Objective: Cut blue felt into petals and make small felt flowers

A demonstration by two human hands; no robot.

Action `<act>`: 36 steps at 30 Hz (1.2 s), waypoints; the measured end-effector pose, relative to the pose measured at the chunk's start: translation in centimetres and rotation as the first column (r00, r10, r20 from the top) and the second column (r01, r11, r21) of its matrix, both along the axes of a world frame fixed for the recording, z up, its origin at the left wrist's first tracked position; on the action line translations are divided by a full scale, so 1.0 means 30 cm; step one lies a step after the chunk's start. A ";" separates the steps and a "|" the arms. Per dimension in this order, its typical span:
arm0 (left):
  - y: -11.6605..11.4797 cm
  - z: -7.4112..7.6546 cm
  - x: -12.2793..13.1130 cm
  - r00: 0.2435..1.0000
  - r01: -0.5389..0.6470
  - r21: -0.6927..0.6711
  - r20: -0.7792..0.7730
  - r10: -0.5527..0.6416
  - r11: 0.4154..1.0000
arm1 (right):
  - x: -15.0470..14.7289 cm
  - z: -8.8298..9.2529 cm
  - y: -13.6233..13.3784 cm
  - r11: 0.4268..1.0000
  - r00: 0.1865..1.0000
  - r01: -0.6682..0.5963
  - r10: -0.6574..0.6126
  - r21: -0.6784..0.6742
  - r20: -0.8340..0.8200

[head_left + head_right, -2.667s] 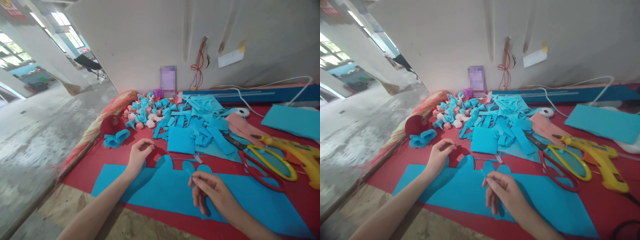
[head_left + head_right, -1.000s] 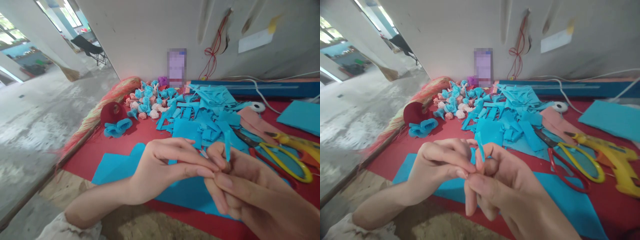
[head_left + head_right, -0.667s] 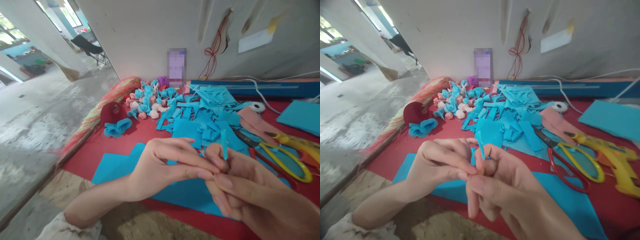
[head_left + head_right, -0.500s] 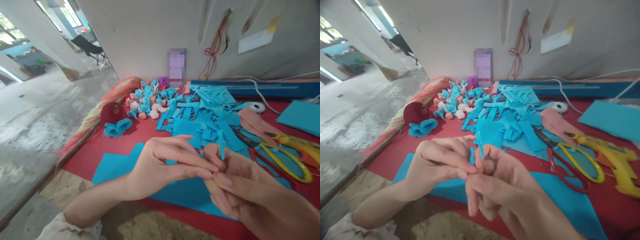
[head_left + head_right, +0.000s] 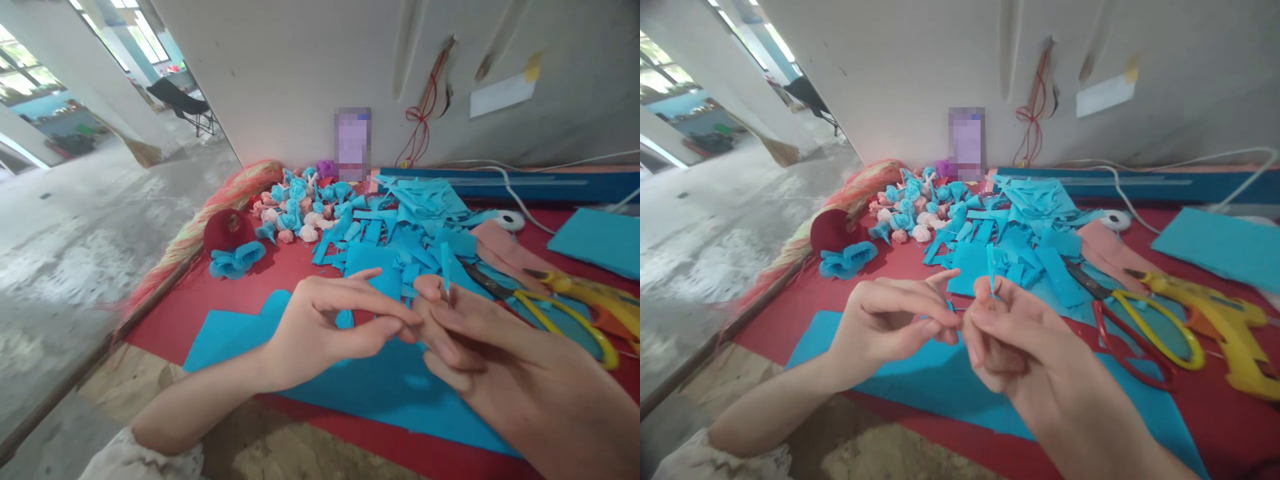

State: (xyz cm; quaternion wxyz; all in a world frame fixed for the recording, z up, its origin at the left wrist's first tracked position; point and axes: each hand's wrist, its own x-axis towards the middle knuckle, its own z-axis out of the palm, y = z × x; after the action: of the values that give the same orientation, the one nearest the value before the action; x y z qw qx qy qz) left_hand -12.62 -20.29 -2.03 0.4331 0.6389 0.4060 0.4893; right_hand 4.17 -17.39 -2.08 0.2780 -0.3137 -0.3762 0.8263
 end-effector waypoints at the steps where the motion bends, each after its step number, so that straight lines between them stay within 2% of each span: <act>1: 0.001 -0.003 0.003 1.000 0.002 -0.014 0.007 -0.001 1.000 | -0.001 0.002 0.004 0.999 0.999 0.010 -0.011 -0.034 -0.033; 4: 0.005 -0.008 0.008 1.000 -0.002 -0.044 0.017 0.003 0.999 | -0.003 0.002 0.011 0.991 0.992 0.064 -0.076 -0.117 -0.103; 7: 0.023 -0.012 -0.007 0.999 -0.052 -0.032 -0.005 0.052 0.998 | -0.006 -0.002 0.013 0.986 0.984 0.129 -0.141 -0.110 -0.112; 10: 0.069 -0.024 -0.047 0.983 -0.161 -0.026 -0.092 0.158 0.987 | -0.007 -0.005 0.021 0.991 0.987 0.136 -0.136 -0.007 -0.079; 12: 0.111 -0.041 -0.085 0.953 -0.227 -0.049 -0.217 0.212 0.973 | -0.008 -0.008 0.032 0.988 0.993 0.119 -0.119 0.099 -0.009; 14: 0.154 -0.066 -0.128 0.887 -0.214 0.002 -0.420 0.195 0.977 | -0.011 -0.014 0.050 0.974 0.990 0.088 -0.109 0.211 0.091; 16: 0.192 -0.099 -0.171 0.725 -0.192 0.114 -0.652 0.219 0.975 | -0.015 -0.027 0.070 0.948 0.977 0.060 -0.119 0.312 0.175; 19: 0.228 -0.154 -0.225 0.643 -0.231 0.168 -0.713 0.281 0.958 | -0.019 -0.054 0.096 0.905 0.958 0.027 -0.144 0.424 0.247; 23: 0.244 -0.193 -0.252 0.606 -0.284 0.232 -0.708 0.362 0.930 | -0.018 -0.077 0.107 0.871 0.939 -0.067 -0.110 0.487 0.326; 27: 0.224 -0.164 -0.207 0.655 -0.236 0.220 -0.683 0.322 0.946 | -0.023 -0.064 0.093 0.867 0.935 -0.157 -0.024 0.474 0.353; 30: 0.179 -0.116 -0.144 0.770 -0.154 0.146 -0.602 0.212 0.977 | -0.027 -0.051 0.077 0.859 0.944 -0.175 0.008 0.480 0.330; 31: 0.161 -0.100 -0.123 0.866 -0.115 0.112 -0.476 0.155 0.987 | -0.028 -0.048 0.071 0.859 0.950 -0.175 0.018 0.482 0.312; 32: 0.142 -0.086 -0.103 0.920 -0.076 0.094 -0.377 0.107 0.993 | -0.027 -0.047 0.065 0.860 0.956 -0.172 0.028 0.481 0.290; 34: 0.107 -0.062 -0.073 0.981 -0.007 0.083 -0.192 0.023 0.997 | -0.024 -0.045 0.051 0.871 0.968 -0.163 0.050 0.463 0.246; 36: 0.079 -0.045 -0.053 0.998 0.034 0.062 -0.055 -0.030 0.997 | -0.021 -0.043 0.036 0.892 0.976 -0.159 0.077 0.423 0.205</act>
State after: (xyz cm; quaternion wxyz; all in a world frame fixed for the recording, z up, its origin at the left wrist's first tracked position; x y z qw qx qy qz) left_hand -14.21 -17.92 -3.39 0.4093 0.6717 0.3915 0.4775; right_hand 3.55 -16.31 -3.35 0.2546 -0.2942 -0.5941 0.7041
